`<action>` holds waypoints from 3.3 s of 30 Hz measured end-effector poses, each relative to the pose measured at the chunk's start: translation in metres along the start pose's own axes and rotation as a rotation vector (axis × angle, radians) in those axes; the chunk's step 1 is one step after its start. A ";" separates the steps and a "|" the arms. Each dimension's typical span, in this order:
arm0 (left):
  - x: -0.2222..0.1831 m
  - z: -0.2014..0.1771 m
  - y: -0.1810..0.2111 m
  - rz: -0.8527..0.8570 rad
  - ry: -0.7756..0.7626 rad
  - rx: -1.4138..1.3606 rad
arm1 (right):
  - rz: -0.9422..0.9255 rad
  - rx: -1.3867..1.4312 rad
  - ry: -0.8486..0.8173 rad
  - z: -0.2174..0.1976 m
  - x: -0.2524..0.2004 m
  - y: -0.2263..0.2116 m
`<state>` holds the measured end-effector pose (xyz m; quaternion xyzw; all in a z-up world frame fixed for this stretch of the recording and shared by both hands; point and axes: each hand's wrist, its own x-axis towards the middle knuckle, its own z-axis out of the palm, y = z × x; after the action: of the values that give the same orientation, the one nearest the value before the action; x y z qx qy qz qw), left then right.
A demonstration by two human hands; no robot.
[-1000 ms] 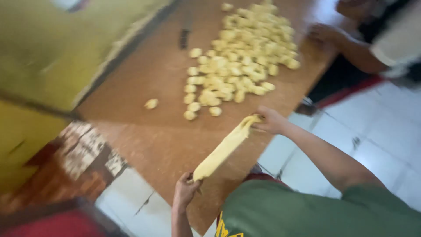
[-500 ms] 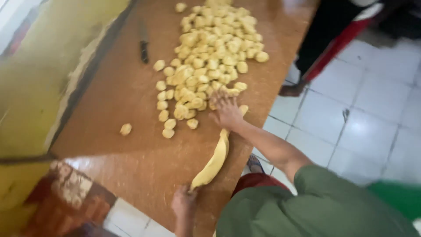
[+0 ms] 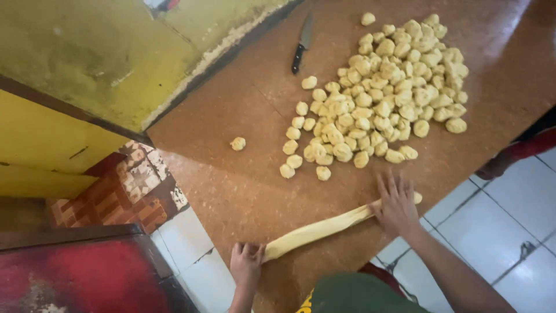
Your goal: Shaping and portioning dough into small balls on a work table
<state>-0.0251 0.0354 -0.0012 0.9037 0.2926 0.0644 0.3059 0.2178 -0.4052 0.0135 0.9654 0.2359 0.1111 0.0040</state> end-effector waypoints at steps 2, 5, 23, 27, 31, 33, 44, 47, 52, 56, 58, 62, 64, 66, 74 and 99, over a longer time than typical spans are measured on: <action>0.020 0.007 0.005 0.254 0.130 0.233 | 0.018 -0.149 -0.012 0.007 0.057 0.007; 0.044 0.012 0.011 0.235 0.195 0.363 | 0.340 0.281 -0.188 0.004 0.108 0.008; 0.056 0.045 -0.005 0.191 0.444 0.065 | 0.238 0.226 -0.327 -0.019 0.078 -0.002; 0.085 0.107 0.039 -0.006 0.656 -0.689 | 0.102 0.286 0.088 -0.011 0.030 -0.003; 0.057 0.216 0.135 -0.138 0.140 -1.238 | 0.010 0.718 0.280 0.003 -0.025 -0.004; 0.015 0.220 0.233 -0.114 -0.116 -1.174 | -0.073 0.984 0.349 -0.025 -0.028 -0.010; 0.008 0.290 0.381 0.553 -0.414 0.376 | 0.731 1.653 0.508 0.047 -0.084 0.140; 0.007 0.293 0.373 0.710 -0.278 0.426 | 0.546 1.417 0.338 0.021 -0.108 0.146; -0.015 0.244 0.387 0.322 -0.808 -0.012 | 0.432 1.209 0.266 -0.008 -0.120 0.110; -0.048 0.174 0.369 0.396 -1.057 -0.202 | 0.248 1.195 0.357 -0.029 -0.116 0.056; -0.069 0.111 0.361 0.317 -1.195 -0.223 | 0.086 1.005 0.398 -0.050 -0.112 0.031; -0.090 0.124 0.282 0.142 -1.047 -0.779 | 0.017 0.939 0.429 -0.067 -0.081 -0.019; -0.090 0.131 0.246 0.104 -0.957 -0.997 | -0.135 1.062 0.513 -0.124 -0.073 -0.061; -0.097 0.098 0.232 0.163 -0.960 -1.012 | -0.182 1.069 0.474 -0.109 -0.075 -0.078; -0.094 0.073 0.173 0.085 -0.802 -1.017 | -0.171 0.960 0.333 -0.130 -0.068 -0.163; -0.062 0.146 0.150 -0.002 -0.867 -1.063 | -0.341 0.932 0.581 -0.068 -0.062 -0.116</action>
<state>0.0407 -0.1713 -0.0261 0.5748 0.0735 -0.1685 0.7974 0.0969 -0.3339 0.0596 0.7432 0.4038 0.2539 -0.4692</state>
